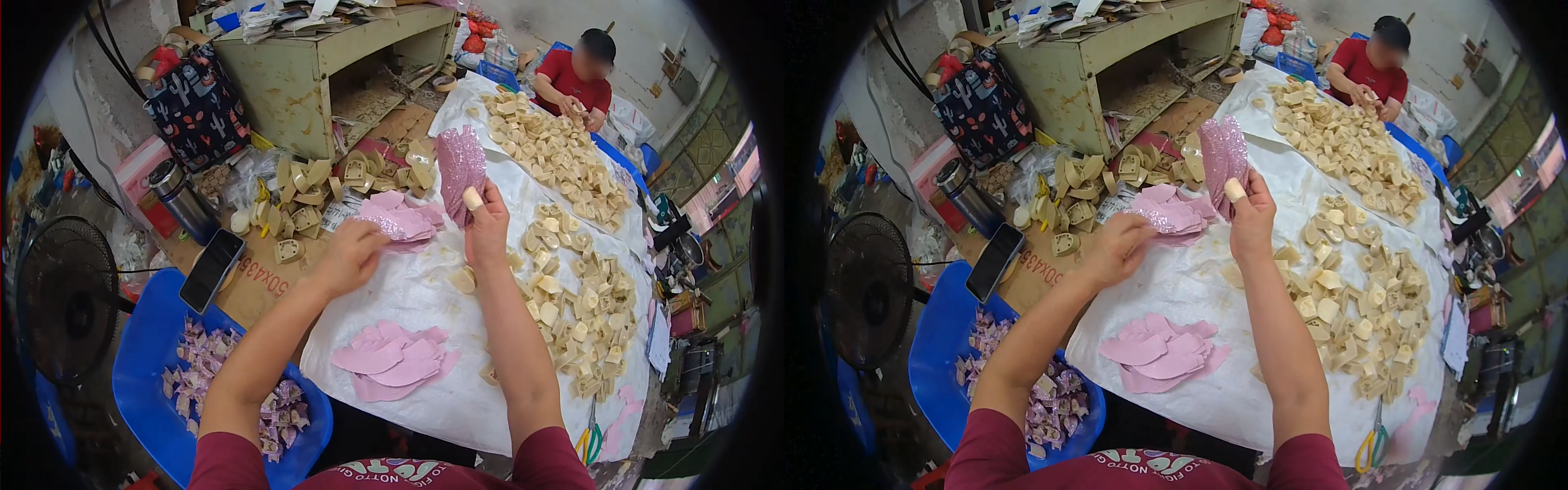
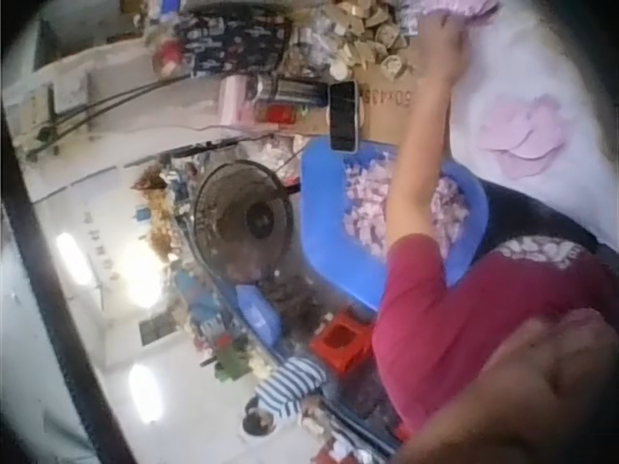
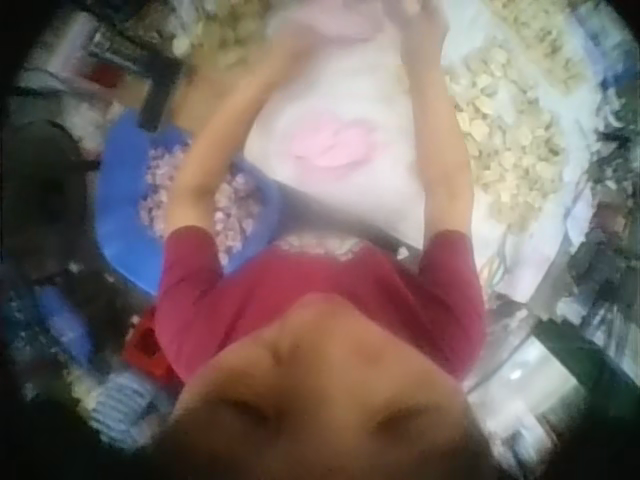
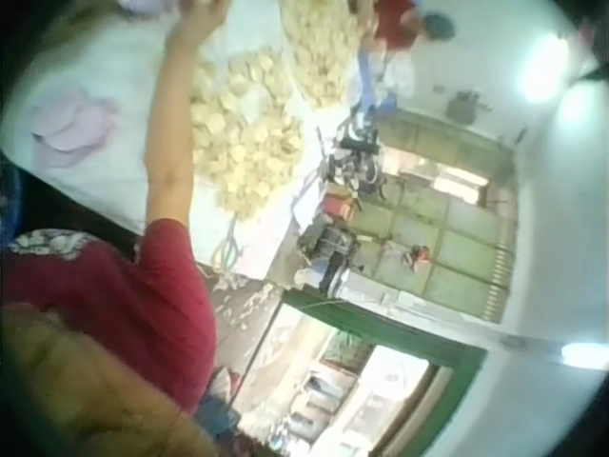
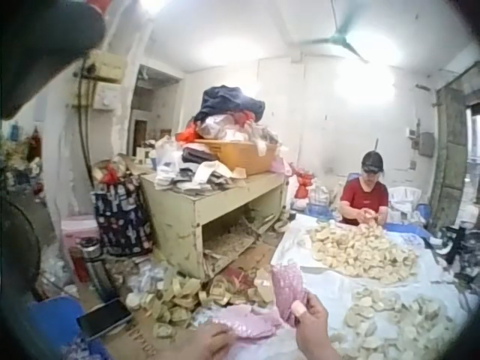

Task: The person wraps small, beige, heart-shaped candies in pink paper using a plastic mold. They place a candy into the mold, cover it with a pink paper sheet, press the mold to shape the wrapper, and then remove the wrapped candy. The wrapped candies are placed into a blue bin.

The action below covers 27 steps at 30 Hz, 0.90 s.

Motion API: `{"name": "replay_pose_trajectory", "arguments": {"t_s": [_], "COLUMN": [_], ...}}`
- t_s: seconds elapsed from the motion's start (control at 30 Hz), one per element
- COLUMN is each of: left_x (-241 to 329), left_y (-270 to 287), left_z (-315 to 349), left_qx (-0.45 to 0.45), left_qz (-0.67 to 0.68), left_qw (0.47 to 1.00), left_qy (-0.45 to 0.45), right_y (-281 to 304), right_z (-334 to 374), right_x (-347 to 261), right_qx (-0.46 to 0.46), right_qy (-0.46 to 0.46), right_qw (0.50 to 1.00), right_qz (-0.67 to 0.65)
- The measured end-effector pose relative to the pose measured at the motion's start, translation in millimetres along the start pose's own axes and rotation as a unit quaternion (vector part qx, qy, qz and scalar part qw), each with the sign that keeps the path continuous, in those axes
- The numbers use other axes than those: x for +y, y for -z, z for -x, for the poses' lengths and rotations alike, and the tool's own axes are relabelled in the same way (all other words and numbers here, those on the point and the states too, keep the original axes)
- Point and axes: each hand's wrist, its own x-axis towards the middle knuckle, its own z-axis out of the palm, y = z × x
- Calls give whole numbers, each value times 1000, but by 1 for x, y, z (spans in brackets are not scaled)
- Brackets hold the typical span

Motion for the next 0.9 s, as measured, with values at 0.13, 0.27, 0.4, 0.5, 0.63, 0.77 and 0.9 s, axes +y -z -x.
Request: {"name": "replay_pose_trajectory", "arguments": {"t_s": [0.13, 0.27, 0.4, 0.5, 0.63, 0.77, 0.9], "left_x": [-15, -19, -25, -32, -34, -4, 35], "left_y": [15, 23, 27, 27, 21, 25, 37], "left_z": [0, 4, 6, 13, 9, -3, -2], "left_qx": [103, 144, 106, 87, 83, 75, 20], "left_qz": [49, 75, 96, 89, 123, 95, 103], "left_qw": [988, 960, 935, 931, 909, 938, 971], "left_qy": [103, 228, 324, 343, 388, 325, 216], "right_y": [-8, -7, -1, -1, 1, 6, 6], "right_z": [40, 80, 95, 101, 99, 97, 92], "right_x": [-25, -17, 1, -1, -13, -9, -7], "right_qx": [-128, -297, -428, -469, -411, -302, -273], "right_qy": [52, 110, 157, 86, 91, 68, 12], "right_qw": [968, 843, 710, 702, 767, 819, 814], "right_qz": [208, 434, 537, 529, 485, 482, 514]}}
